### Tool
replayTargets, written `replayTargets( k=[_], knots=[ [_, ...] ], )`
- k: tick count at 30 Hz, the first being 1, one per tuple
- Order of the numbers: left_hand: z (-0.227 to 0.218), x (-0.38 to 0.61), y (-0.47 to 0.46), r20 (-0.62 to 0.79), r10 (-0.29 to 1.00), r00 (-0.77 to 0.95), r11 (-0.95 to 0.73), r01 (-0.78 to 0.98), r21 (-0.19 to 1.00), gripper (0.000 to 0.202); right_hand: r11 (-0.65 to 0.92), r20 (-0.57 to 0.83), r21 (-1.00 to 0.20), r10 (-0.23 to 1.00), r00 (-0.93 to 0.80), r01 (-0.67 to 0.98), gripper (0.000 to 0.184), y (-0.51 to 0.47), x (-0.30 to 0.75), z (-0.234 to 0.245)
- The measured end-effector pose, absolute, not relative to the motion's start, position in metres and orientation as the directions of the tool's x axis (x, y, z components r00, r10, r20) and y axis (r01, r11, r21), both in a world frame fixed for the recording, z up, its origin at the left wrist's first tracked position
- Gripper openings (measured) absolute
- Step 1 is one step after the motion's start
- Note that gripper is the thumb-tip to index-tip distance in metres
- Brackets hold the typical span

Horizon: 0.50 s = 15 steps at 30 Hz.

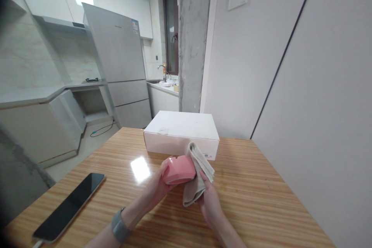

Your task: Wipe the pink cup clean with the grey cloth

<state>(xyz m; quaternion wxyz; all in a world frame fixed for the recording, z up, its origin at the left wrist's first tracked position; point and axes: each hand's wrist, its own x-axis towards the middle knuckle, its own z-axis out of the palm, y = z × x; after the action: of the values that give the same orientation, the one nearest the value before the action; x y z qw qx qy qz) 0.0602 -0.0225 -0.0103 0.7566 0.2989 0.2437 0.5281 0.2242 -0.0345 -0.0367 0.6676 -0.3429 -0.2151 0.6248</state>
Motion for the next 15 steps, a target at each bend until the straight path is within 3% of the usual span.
replayTargets(
  k=[4,9,15],
  knots=[
    [-0.015,0.059,-0.02,0.014,0.9,0.435,0.308,-0.66,0.685,0.05,-0.077,-0.213,-0.719,0.97,0.114,-0.69,0.031,-0.034,0.224,-0.022],
    [-0.025,0.057,-0.015,0.031,0.937,0.347,0.212,-0.638,0.74,0.048,-0.106,-0.251,-0.687,0.963,0.097,-0.718,0.029,-0.038,0.219,-0.012],
    [-0.02,0.057,-0.018,-0.038,0.955,0.293,0.214,-0.597,0.773,0.059,-0.123,-0.254,-0.669,0.965,0.07,-0.733,0.032,-0.038,0.219,-0.014]
  ],
)
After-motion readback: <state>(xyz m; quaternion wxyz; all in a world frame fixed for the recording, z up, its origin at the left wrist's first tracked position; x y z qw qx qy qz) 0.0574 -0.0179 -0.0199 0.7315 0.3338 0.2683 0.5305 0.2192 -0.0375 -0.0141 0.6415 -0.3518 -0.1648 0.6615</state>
